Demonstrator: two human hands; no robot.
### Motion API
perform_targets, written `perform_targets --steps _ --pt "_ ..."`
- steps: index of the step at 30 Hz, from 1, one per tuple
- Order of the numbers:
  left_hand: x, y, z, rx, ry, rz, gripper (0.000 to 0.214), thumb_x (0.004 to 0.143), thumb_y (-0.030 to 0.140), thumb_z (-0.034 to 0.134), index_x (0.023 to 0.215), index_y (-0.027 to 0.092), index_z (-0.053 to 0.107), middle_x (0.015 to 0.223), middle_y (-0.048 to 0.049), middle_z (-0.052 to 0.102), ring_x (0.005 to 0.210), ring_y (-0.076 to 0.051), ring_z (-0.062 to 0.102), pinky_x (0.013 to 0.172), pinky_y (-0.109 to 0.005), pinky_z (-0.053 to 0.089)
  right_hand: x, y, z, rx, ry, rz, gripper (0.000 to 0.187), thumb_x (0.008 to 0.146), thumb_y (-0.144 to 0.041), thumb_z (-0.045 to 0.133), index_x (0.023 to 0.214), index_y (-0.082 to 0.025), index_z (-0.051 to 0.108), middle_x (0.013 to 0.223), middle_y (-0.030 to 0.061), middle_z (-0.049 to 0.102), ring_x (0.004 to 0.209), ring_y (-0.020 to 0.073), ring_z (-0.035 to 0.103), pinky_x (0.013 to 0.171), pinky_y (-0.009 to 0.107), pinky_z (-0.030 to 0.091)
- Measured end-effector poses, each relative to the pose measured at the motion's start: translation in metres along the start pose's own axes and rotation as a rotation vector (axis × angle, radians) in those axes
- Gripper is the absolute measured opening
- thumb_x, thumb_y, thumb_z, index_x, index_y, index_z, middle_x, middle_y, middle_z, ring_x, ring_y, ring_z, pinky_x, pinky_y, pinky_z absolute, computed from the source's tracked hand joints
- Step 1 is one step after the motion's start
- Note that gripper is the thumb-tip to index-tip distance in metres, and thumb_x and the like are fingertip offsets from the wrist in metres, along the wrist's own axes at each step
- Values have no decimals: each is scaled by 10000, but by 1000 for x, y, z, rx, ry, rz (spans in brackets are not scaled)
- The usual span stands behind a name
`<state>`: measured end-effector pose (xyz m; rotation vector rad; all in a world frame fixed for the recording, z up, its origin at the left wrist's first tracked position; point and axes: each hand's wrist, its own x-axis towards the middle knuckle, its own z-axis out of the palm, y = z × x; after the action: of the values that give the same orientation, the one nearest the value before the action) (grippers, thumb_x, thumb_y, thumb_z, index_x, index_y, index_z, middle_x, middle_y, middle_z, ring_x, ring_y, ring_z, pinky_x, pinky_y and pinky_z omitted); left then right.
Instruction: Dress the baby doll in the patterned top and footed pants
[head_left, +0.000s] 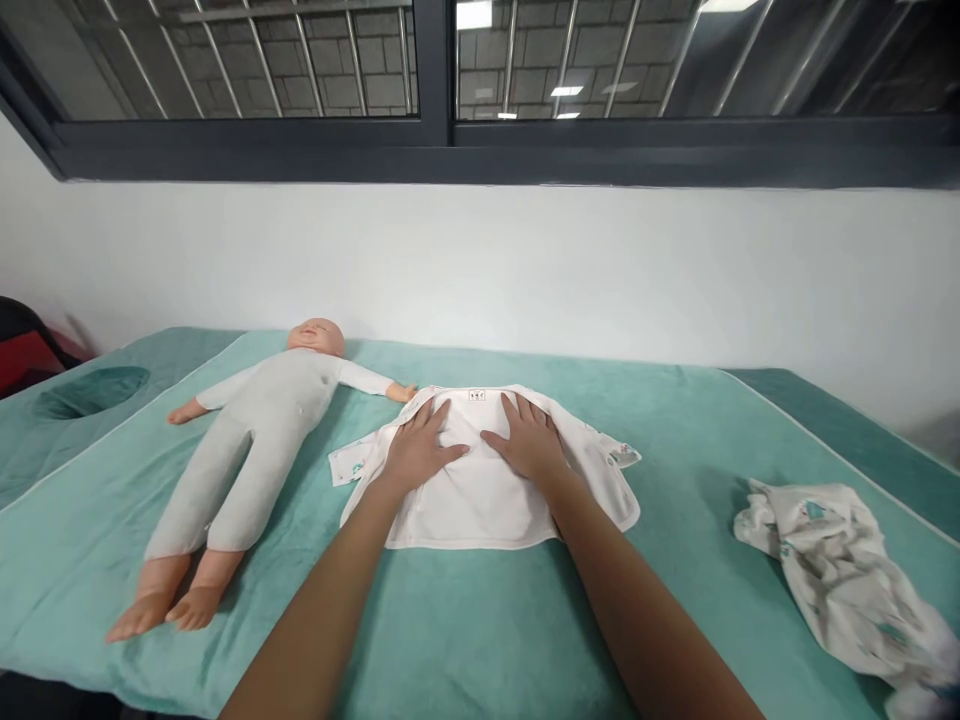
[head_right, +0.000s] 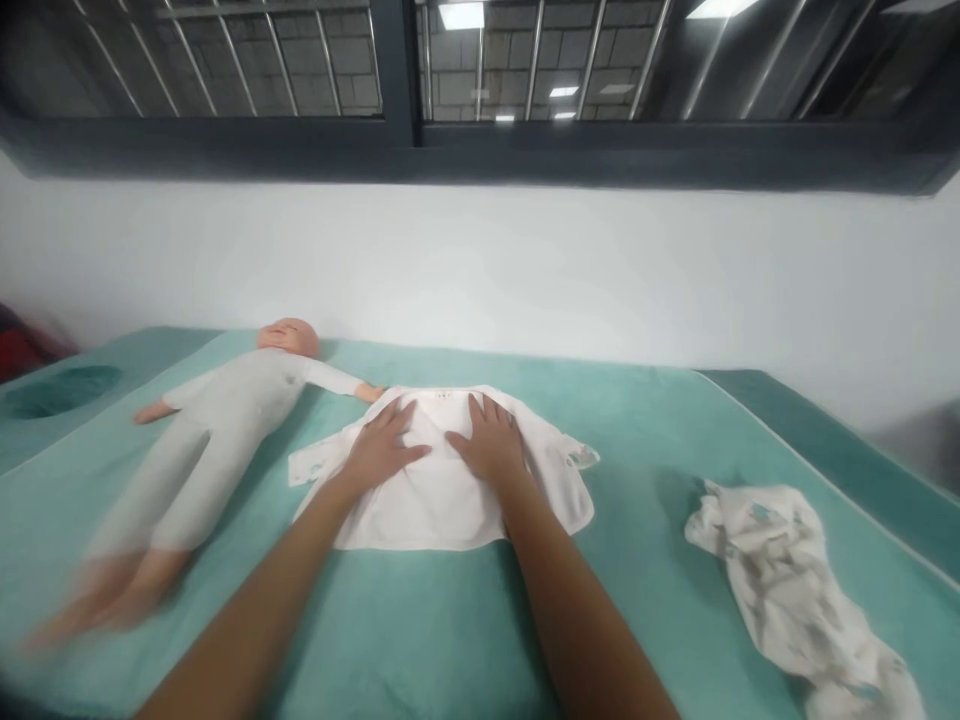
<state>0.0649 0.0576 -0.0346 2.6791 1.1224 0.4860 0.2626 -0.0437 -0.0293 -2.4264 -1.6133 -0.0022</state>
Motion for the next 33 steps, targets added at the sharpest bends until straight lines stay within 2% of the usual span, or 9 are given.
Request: perform_targets --steps 3,7,12,16,21,25,29,31,33 --pt "-1 2 0 20 -37 20 799 875 732 406 1528 282 310 1603 -101 307 1434 -304 366 1072 -447 421 1 2 0 -1 -1 37 797 925 -647 358 1566 -195 217 1633 101 224 1461 330 240 1144 508 239" --pt "2 4 -2 28 -69 10 583 996 572 209 1471 298 407 1574 -60 377 1346 -257 491 1000 -421 479 2 4 -1 11 -6 77 728 963 -577 310 1550 -148 267 1609 116 288 1445 325 281 1150 485 236" --pt "8 4 -2 96 -17 20 540 980 515 342 1446 258 434 1566 -71 388 1319 -282 510 965 -427 503 3 3 -1 21 10 69 702 968 -550 313 1544 -148 283 1602 99 309 1442 316 287 1158 473 228" --pt "11 4 0 121 35 54 497 986 496 344 1405 262 476 1542 -55 425 1274 -278 547 924 -419 523 4 2 2 82 50 84 677 958 -511 362 1523 -140 332 1592 103 329 1430 329 301 1148 482 246" --pt "8 4 -3 95 67 80 426 1013 401 314 1331 253 554 1495 -45 488 1215 -255 590 915 -406 529 4 7 -2 260 96 0 500 910 -413 477 1337 -170 571 1454 98 530 1340 297 445 1116 429 325" --pt "-8 12 -9 -45 112 247 355 1004 386 396 1226 240 631 1384 -36 598 1220 -225 578 1013 -391 473 -1 41 -28 342 139 32 408 959 -395 357 1220 -236 627 1173 49 708 1044 208 654 923 339 482" --pt "-36 50 -11 -243 49 567 336 968 462 495 1153 227 648 1209 -31 687 1163 -192 582 1064 -366 410 -21 101 -52 149 235 311 397 875 -452 499 1147 -194 631 1121 120 687 940 256 652 761 353 478" --pt "-49 78 -9 -272 -5 694 386 924 515 556 1169 225 623 1210 -27 675 1161 -202 569 1048 -379 409 -36 127 -56 48 149 421 415 835 -557 537 981 -187 654 1012 131 694 864 269 644 670 342 446" --pt "-59 106 -5 -236 -21 739 502 863 561 622 1215 205 584 1233 -51 648 1155 -234 553 1007 -406 427 -52 143 -56 47 43 461 466 820 -658 507 835 -209 632 840 92 690 728 249 622 601 329 402"
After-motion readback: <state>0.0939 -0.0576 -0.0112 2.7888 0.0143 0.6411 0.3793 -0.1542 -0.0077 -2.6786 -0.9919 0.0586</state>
